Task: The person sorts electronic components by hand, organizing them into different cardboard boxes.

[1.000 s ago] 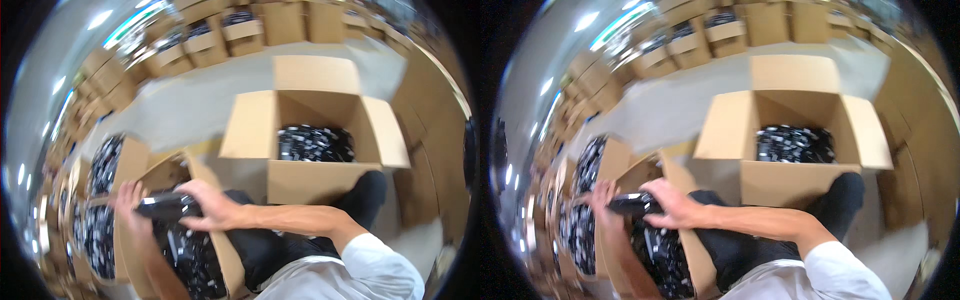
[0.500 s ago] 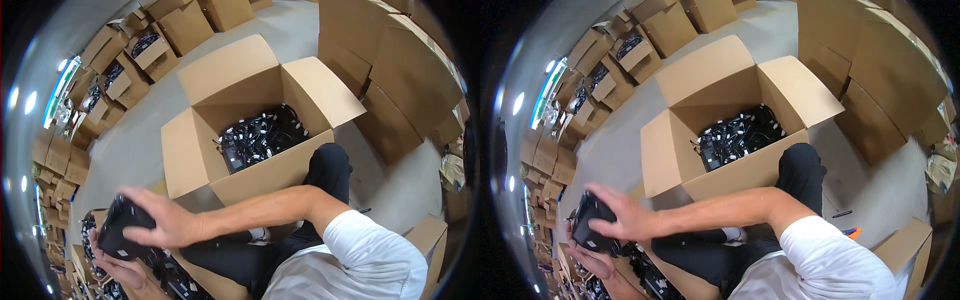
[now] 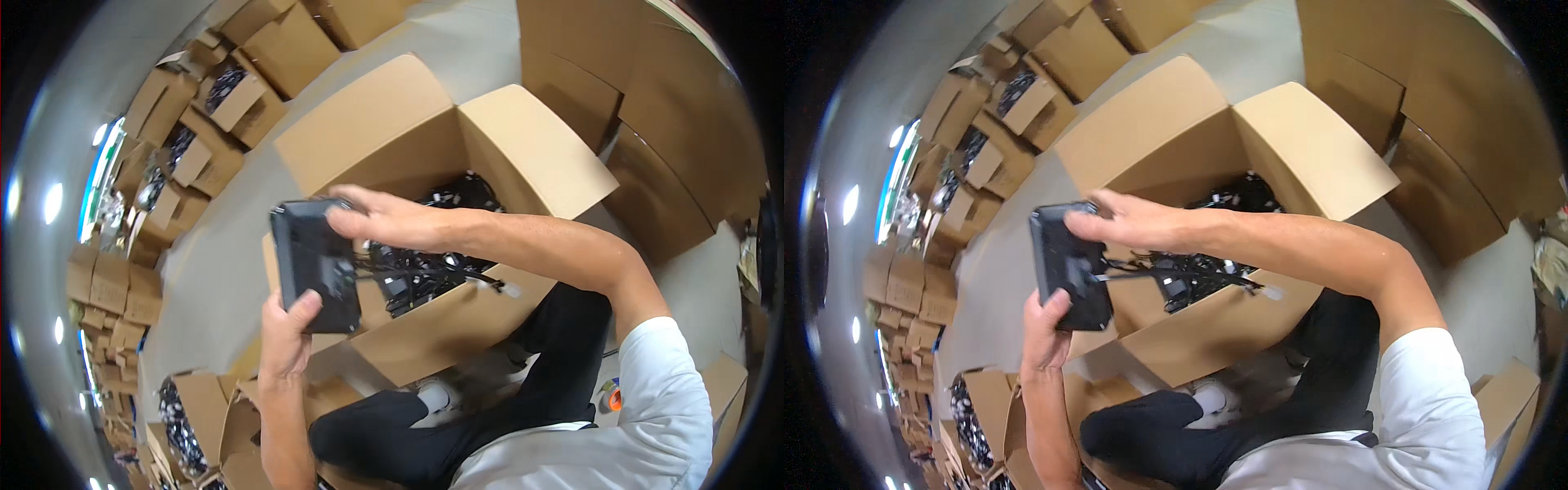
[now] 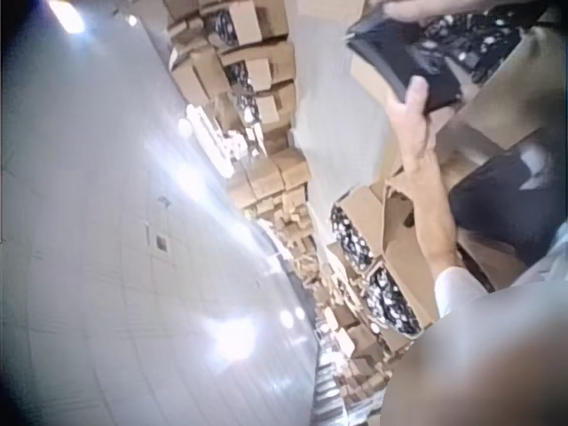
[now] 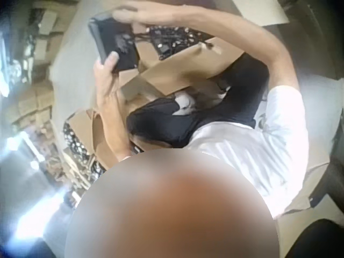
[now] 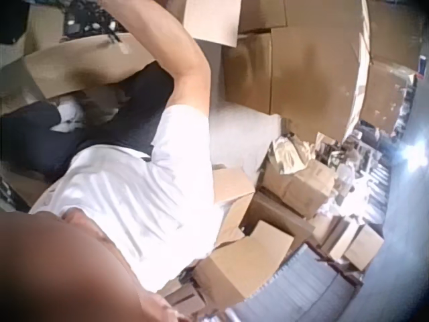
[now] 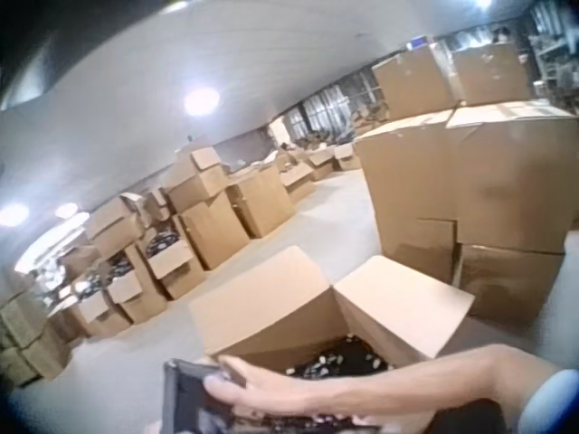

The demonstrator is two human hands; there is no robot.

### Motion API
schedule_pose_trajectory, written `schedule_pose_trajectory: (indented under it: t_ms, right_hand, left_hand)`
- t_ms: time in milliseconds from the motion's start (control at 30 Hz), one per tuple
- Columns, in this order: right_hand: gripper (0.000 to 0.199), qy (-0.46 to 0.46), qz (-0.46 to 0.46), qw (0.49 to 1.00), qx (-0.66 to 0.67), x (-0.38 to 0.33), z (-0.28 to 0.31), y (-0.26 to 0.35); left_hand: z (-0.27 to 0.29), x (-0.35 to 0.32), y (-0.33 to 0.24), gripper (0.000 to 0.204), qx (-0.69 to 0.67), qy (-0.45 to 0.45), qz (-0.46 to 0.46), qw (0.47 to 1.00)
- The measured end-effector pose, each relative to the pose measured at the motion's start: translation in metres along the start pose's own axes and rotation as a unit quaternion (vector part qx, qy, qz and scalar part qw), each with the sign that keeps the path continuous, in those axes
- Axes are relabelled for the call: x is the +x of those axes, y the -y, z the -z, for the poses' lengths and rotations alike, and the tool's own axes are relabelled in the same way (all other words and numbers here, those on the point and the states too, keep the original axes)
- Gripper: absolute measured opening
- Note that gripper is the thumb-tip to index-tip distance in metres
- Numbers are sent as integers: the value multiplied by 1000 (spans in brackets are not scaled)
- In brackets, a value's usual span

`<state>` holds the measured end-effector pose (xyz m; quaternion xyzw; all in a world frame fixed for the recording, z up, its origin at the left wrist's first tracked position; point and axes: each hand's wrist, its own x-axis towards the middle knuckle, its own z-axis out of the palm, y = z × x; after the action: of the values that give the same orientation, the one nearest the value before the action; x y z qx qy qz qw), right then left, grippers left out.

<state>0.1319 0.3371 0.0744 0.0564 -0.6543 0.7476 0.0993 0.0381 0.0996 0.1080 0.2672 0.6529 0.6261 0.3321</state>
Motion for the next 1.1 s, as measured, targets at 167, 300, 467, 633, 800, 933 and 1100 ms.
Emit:
schedule_pose_trajectory:
  t_ms: [167, 300, 467, 633, 800, 933, 1100]
  right_hand:
    - [34, 28, -214, 963, 161, -66, 59, -63]
    - [20, -135, -289, 948, -24, -96, 106, -91]
    - [57, 22, -350, 835, -425, -126, 145, -108]
    - [68, -62, -264, 799, -537, -136, 173, -135]
    - [63, 49, -338, 799, -496, -135, 182, -149]
    - [63, 32, -331, 818, -470, -134, 187, -146]
    - [61, 36, -293, 835, -464, -117, 175, -152]
  left_hand:
    - [-46, 121, 52, 45, -34, -31, -26, 999]
    - [-81, 207, 151, 44, -62, -1, 80, 995]
    - [-158, 272, 250, 44, -128, 72, 174, 974]
    - [-226, 344, 334, 45, -82, 33, 189, 978]
    - [-235, 379, 426, 53, 76, -22, 66, 995]
    - [-265, 384, 434, 53, -259, 11, 215, 941]
    - [-234, 405, 437, 74, 76, -33, 227, 970]
